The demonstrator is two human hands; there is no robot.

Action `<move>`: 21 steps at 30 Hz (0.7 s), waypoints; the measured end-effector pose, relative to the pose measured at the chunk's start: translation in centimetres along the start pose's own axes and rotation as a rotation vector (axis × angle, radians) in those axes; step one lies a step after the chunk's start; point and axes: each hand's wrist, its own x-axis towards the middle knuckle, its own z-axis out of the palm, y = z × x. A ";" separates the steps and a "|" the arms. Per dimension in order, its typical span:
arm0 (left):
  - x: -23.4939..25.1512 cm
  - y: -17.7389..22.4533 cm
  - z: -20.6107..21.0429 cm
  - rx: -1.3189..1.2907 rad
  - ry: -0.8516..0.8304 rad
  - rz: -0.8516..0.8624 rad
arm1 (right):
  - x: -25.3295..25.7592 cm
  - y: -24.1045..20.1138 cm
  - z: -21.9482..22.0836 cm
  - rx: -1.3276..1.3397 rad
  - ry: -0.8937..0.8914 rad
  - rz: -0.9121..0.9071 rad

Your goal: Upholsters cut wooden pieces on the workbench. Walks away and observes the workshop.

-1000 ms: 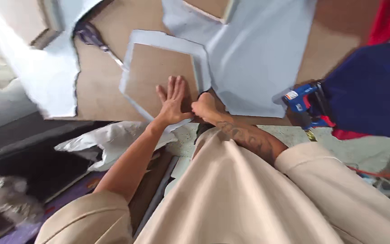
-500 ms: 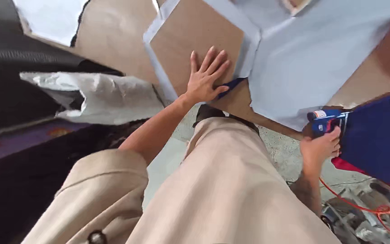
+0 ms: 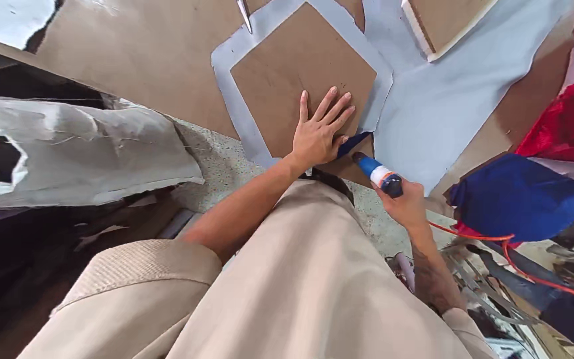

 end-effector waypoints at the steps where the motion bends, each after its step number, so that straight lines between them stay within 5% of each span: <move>1: 0.0 0.0 0.0 -0.018 0.007 -0.007 | 0.9 -0.4 0.8 -0.019 -0.027 0.012; 11: -0.1 -0.6 -0.1 -0.085 0.092 0.007 | 2.9 -2.5 2.7 -0.103 -0.066 0.144; 17: -3.3 -10.1 -4.9 -0.157 0.441 -0.561 | 3.3 0.3 0.7 -0.243 0.097 0.173; 21: -4.6 -14.1 -7.4 -0.372 0.479 -0.599 | 5.3 -0.6 0.9 -0.470 -0.014 0.239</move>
